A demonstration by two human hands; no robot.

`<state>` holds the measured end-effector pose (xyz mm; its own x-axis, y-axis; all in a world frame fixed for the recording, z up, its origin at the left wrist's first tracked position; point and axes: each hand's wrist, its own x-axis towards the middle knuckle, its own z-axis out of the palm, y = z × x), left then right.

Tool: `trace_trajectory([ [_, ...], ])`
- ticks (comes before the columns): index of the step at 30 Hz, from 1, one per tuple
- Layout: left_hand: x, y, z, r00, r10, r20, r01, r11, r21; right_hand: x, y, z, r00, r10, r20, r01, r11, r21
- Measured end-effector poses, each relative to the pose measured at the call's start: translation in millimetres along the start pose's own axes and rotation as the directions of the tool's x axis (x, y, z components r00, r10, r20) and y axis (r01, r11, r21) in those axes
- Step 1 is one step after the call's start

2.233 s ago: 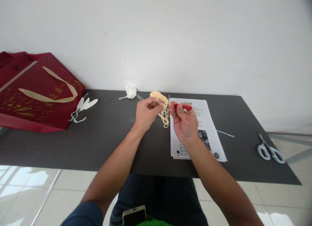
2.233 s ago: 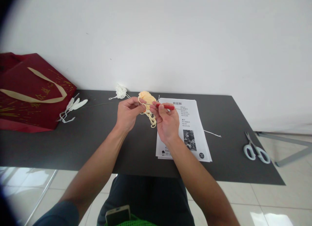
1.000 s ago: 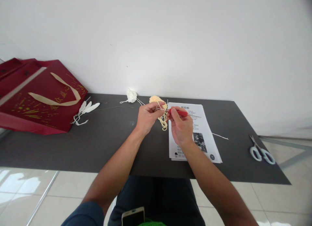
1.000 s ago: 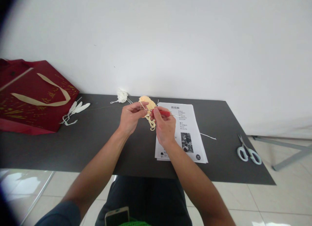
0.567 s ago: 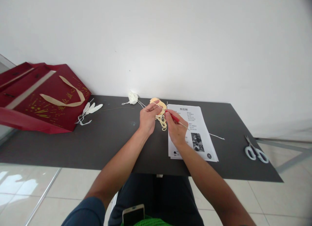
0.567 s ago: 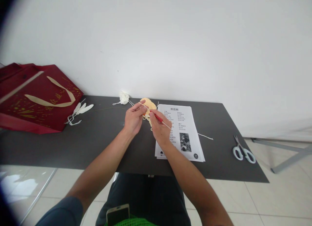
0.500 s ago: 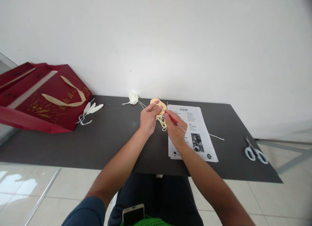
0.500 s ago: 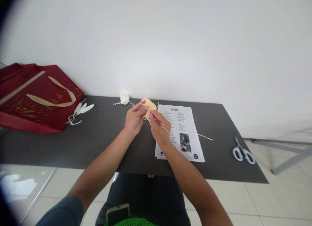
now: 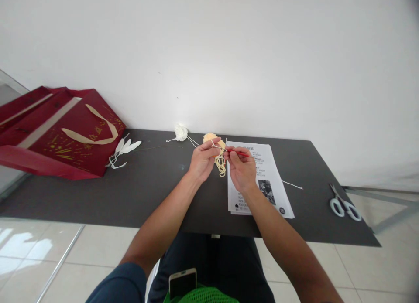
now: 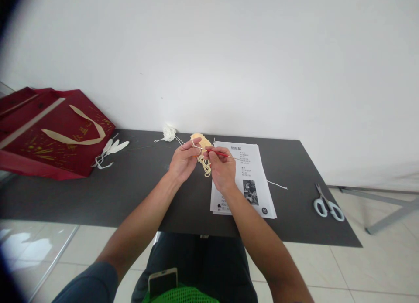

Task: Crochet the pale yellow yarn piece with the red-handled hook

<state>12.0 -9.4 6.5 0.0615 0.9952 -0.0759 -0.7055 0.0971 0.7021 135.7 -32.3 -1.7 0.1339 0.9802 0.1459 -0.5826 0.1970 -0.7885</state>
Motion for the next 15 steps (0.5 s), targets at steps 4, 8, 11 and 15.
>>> trace_trajectory([
  [4,-1.2,0.2,0.1,1.000,0.016,0.019,-0.017,0.999,0.037,2.4,-2.4,-2.1,1.000,0.006,0.027,-0.006,1.000,0.024],
  [8,-1.5,-0.4,-0.5,0.999,0.036,0.038,-0.039,0.995,0.091,5.3,-4.3,-5.4,0.998,-0.035,0.047,0.036,0.999,-0.017],
  [11,-0.1,-0.8,-2.4,0.998,0.041,0.047,-0.047,0.990,0.131,6.6,-6.5,-6.6,0.996,-0.071,0.060,0.073,0.996,-0.046],
  [15,2.8,0.4,-6.9,0.998,0.034,0.061,-0.044,0.981,0.188,7.8,-7.0,-8.8,0.992,-0.101,0.075,0.108,0.991,-0.085],
])
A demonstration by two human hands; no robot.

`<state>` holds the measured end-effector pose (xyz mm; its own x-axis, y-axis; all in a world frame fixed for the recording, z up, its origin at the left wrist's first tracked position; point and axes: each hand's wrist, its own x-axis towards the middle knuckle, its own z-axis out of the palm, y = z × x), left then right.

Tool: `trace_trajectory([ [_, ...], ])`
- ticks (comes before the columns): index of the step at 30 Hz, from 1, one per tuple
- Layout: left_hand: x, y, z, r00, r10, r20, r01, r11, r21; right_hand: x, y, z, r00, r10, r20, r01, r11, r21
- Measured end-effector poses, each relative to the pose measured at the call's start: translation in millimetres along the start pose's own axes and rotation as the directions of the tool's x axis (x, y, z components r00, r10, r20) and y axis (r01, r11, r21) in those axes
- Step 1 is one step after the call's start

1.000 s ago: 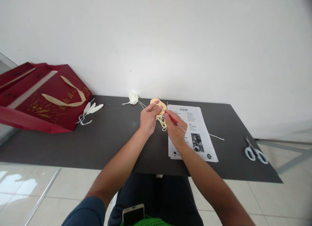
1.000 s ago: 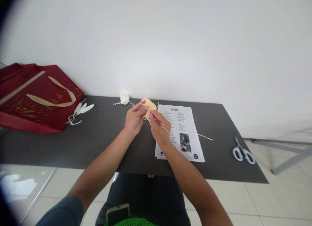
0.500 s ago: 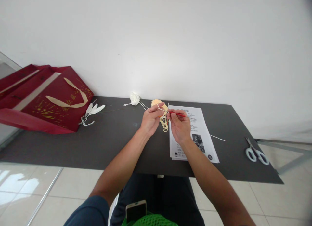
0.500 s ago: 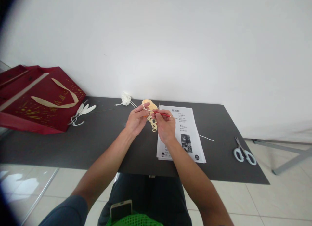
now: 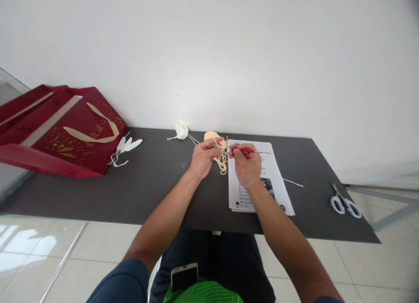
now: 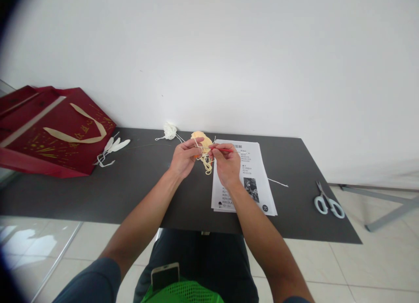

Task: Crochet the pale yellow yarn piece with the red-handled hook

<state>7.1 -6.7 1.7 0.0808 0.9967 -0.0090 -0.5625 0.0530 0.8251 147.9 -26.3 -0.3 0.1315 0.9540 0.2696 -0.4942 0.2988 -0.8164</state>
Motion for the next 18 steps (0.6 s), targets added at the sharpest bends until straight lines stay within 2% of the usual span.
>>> trace_trajectory([
  [11,4.2,5.5,-7.2,1.000,-0.003,0.022,0.003,1.000,0.022,5.5,5.4,-10.1,0.996,-0.082,0.019,0.083,0.995,-0.059],
  [18,3.9,9.1,-9.8,1.000,0.011,-0.004,-0.011,0.992,0.129,2.0,0.4,-11.3,0.995,-0.098,0.028,0.102,0.977,-0.185],
])
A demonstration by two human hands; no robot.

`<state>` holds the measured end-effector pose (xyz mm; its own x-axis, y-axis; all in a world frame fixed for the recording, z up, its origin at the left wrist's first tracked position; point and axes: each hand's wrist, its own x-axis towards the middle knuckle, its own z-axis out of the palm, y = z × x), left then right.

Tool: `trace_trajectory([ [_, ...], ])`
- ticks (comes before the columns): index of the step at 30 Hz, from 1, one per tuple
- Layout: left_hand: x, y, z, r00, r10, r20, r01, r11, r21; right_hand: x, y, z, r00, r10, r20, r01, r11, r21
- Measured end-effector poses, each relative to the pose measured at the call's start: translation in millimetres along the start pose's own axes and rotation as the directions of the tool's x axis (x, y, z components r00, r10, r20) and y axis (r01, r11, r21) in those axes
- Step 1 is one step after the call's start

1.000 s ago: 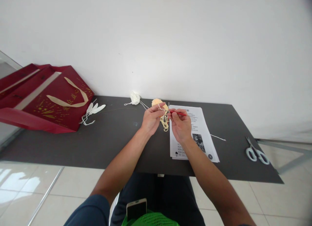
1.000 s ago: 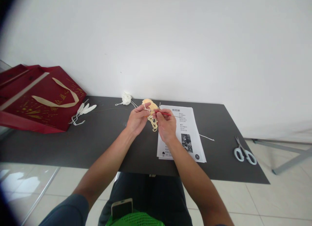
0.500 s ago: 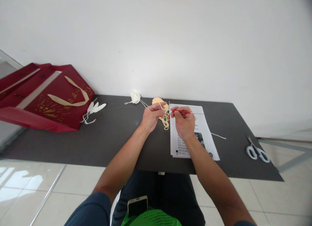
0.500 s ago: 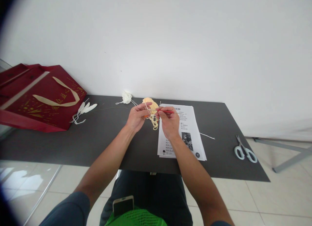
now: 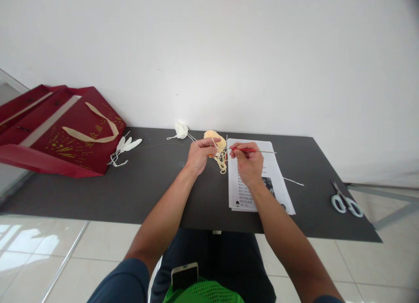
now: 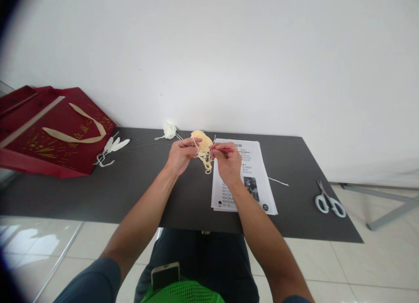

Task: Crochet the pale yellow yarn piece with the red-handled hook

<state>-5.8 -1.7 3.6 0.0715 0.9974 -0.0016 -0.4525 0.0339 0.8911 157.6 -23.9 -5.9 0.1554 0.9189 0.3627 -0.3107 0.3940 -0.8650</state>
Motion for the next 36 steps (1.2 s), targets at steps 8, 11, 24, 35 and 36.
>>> trace_trajectory([
  [8,0.1,7.2,-8.3,0.989,-0.031,0.144,0.017,0.995,0.094,0.6,-1.6,-2.6,0.997,0.056,0.058,-0.059,0.997,0.057],
  [11,-0.3,10.5,-10.8,0.978,-0.068,0.196,0.050,0.994,0.098,0.8,-3.6,-3.6,0.993,0.092,0.068,-0.096,0.993,0.062],
  [24,-2.4,14.9,-10.2,0.937,-0.187,0.295,0.185,0.982,0.035,0.4,-7.9,-0.6,0.974,0.168,0.152,-0.194,0.966,0.173],
  [35,-3.0,5.3,-5.2,0.983,0.083,0.162,-0.090,0.995,0.036,1.0,-5.0,4.5,0.894,0.444,0.064,-0.426,0.795,0.433],
  [36,-2.9,2.9,-4.1,0.984,0.113,0.137,-0.125,0.989,0.076,0.6,-3.3,5.6,0.891,0.452,0.045,-0.423,0.791,0.442],
])
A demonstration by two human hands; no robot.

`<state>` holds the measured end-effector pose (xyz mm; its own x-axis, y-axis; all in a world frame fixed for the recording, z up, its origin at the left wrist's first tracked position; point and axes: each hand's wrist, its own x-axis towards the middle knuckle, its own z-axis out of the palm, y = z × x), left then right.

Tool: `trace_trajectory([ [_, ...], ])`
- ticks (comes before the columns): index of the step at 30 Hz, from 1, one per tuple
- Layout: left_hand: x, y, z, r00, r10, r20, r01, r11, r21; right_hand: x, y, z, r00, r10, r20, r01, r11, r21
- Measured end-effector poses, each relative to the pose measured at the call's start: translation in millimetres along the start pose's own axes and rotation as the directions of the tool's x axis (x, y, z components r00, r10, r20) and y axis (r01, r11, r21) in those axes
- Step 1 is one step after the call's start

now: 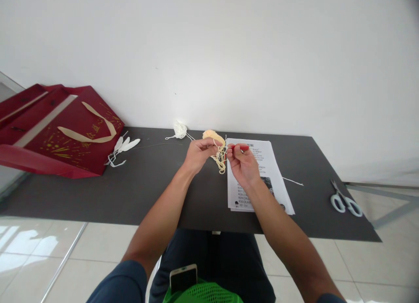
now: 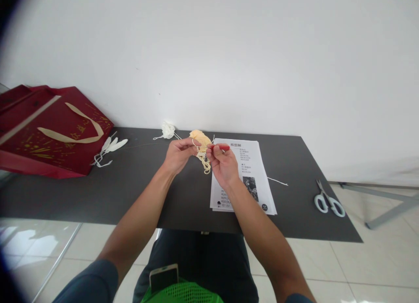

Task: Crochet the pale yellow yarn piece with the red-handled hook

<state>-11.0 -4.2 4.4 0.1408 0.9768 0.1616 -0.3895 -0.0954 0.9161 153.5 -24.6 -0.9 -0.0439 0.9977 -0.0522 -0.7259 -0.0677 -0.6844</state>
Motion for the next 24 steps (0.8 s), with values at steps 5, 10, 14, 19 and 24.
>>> trace_trajectory([
  [5,-0.3,-8.1,5.1,0.996,0.063,-0.063,-0.051,0.981,0.189,-0.5,9.0,2.1,0.998,-0.050,-0.031,0.050,0.999,-0.012],
  [10,-2.6,-11.7,10.4,0.991,0.070,-0.116,-0.045,0.977,0.207,-5.3,13.7,9.1,0.996,-0.077,-0.053,0.076,0.997,-0.009],
  [14,-5.1,-11.3,16.4,0.992,0.048,-0.121,-0.030,0.988,0.148,-8.9,16.2,14.2,0.994,-0.107,-0.034,0.106,0.994,-0.024],
  [19,-7.4,-9.4,24.4,0.983,0.050,-0.175,-0.039,0.997,0.068,-10.7,21.9,15.7,0.989,-0.145,-0.003,0.144,0.985,-0.099],
  [24,-8.0,-10.8,27.9,0.977,0.070,-0.199,-0.061,0.997,0.053,-10.3,24.7,16.1,0.986,-0.166,-0.008,0.163,0.978,-0.130],
])
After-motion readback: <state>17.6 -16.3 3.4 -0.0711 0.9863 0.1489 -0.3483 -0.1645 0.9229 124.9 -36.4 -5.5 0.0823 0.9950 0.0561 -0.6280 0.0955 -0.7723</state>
